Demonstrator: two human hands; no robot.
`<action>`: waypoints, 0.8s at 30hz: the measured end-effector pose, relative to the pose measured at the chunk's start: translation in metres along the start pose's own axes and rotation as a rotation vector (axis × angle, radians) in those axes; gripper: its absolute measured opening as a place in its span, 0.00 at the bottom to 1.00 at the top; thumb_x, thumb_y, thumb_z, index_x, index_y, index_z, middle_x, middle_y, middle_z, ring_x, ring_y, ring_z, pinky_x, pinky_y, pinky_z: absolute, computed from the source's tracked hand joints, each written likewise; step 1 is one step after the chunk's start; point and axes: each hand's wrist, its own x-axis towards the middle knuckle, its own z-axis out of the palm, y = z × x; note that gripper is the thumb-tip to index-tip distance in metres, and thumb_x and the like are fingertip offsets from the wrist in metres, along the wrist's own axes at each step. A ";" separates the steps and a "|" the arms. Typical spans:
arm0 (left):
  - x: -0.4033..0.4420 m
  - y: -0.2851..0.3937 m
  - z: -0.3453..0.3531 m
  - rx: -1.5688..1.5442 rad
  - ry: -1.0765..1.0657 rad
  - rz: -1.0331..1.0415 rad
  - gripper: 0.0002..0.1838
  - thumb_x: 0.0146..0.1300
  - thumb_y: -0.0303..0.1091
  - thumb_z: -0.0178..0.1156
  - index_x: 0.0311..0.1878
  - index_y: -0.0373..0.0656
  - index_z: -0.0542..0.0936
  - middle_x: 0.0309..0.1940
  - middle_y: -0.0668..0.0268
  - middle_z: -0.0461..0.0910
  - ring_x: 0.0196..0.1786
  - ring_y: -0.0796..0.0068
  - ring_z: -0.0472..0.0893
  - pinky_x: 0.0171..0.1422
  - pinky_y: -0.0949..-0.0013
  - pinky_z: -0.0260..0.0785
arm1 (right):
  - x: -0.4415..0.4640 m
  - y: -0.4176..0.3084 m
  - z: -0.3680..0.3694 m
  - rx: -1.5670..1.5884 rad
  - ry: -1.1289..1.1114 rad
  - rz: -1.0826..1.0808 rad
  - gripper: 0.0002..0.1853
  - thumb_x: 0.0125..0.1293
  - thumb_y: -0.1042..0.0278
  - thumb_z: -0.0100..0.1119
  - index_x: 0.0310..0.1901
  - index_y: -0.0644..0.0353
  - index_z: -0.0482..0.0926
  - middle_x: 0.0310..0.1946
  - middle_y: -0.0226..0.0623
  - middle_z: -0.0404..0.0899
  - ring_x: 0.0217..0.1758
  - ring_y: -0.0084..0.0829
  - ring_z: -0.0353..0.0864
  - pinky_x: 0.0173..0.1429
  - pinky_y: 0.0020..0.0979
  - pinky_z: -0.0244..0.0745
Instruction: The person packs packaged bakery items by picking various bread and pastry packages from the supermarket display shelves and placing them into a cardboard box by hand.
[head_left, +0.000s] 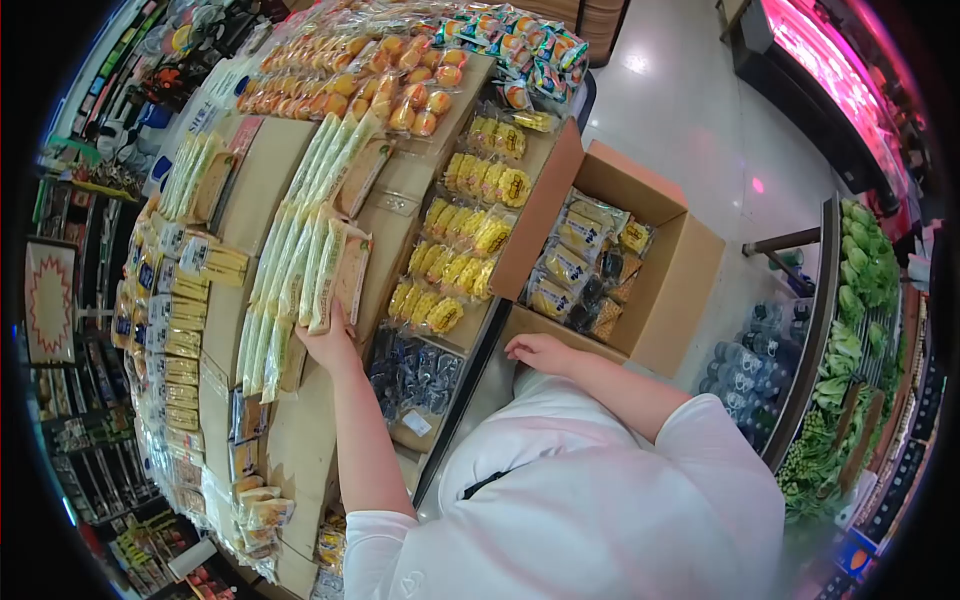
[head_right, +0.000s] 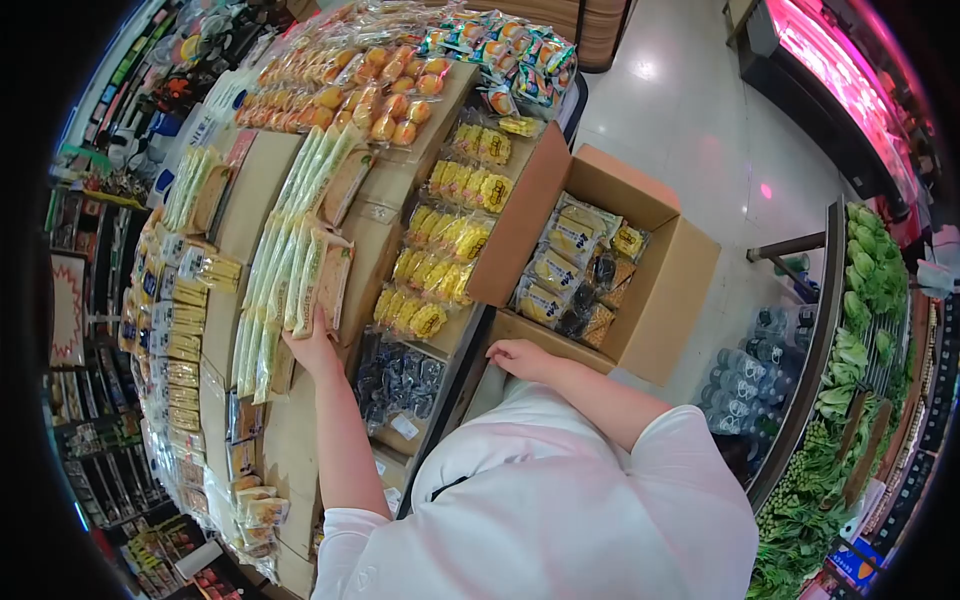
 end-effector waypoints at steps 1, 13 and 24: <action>0.000 -0.002 0.001 0.021 -0.005 0.004 0.29 0.57 0.27 0.71 0.59 0.37 0.68 0.46 0.58 0.78 0.39 0.72 0.79 0.34 0.72 0.72 | 0.003 -0.003 -0.004 -0.009 -0.017 0.003 0.11 0.72 0.68 0.51 0.51 0.59 0.77 0.44 0.35 0.84 0.49 0.28 0.82 0.55 0.30 0.75; -0.016 -0.015 -0.023 0.082 -0.196 0.029 0.22 0.66 0.29 0.62 0.61 0.37 0.69 0.53 0.59 0.76 0.51 0.72 0.77 0.54 0.70 0.71 | 0.026 -0.044 -0.017 -0.085 -0.034 -0.082 0.12 0.70 0.66 0.51 0.50 0.60 0.78 0.43 0.35 0.84 0.47 0.28 0.83 0.54 0.30 0.75; -0.094 -0.002 -0.112 -0.398 -0.309 -0.333 0.25 0.68 0.28 0.59 0.64 0.38 0.64 0.54 0.56 0.75 0.54 0.69 0.78 0.58 0.66 0.73 | -0.012 -0.065 0.072 0.592 -0.157 0.017 0.23 0.72 0.59 0.54 0.65 0.54 0.67 0.59 0.33 0.75 0.61 0.29 0.75 0.64 0.36 0.70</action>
